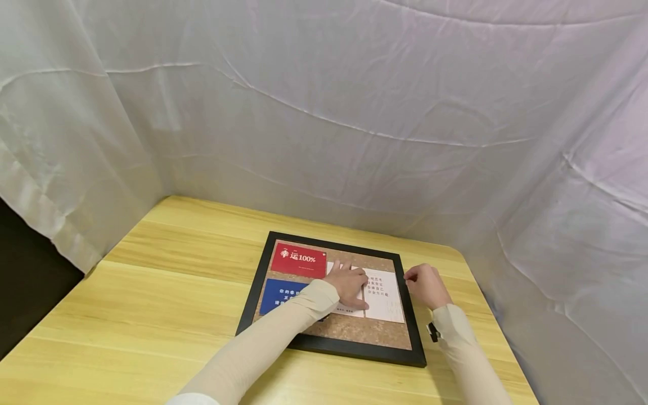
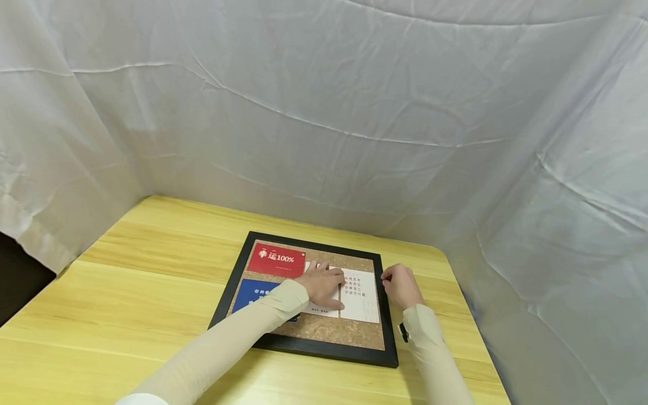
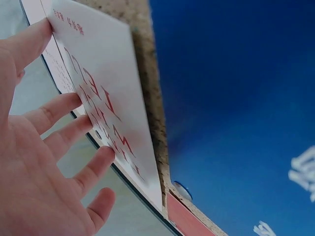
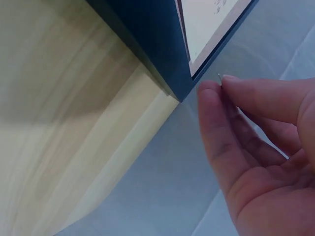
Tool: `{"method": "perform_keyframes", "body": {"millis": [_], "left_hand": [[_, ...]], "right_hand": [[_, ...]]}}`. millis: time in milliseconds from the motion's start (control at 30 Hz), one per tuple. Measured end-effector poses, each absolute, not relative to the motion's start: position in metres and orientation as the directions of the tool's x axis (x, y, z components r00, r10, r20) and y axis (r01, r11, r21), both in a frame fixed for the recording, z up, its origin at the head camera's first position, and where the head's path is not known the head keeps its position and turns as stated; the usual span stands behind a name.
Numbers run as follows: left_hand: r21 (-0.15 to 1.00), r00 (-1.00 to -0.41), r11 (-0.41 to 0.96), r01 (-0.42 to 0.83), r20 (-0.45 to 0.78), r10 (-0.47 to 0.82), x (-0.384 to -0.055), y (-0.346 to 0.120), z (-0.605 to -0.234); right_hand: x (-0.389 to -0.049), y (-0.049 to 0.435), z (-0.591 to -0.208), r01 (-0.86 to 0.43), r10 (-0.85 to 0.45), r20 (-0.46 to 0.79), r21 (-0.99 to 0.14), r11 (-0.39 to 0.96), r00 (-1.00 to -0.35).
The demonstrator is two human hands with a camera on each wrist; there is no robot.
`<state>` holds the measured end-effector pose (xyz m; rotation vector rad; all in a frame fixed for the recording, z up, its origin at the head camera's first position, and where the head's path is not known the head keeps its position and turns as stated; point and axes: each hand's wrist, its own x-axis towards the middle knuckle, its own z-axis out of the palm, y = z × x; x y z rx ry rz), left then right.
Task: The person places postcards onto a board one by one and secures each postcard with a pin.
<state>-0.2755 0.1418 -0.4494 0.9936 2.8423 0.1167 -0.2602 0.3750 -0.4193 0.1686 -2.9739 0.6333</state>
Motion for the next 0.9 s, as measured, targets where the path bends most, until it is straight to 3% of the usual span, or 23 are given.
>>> {"method": "perform_keyframes", "body": {"millis": [900], "left_hand": [[0.105,-0.771,0.774,0.624,-0.077,0.632,-0.276,0.141,-0.452]], "right_hand": [[-0.302,0.362,-0.441,-0.131,-0.123,0.045,-0.288,0.949,-0.991]]}}
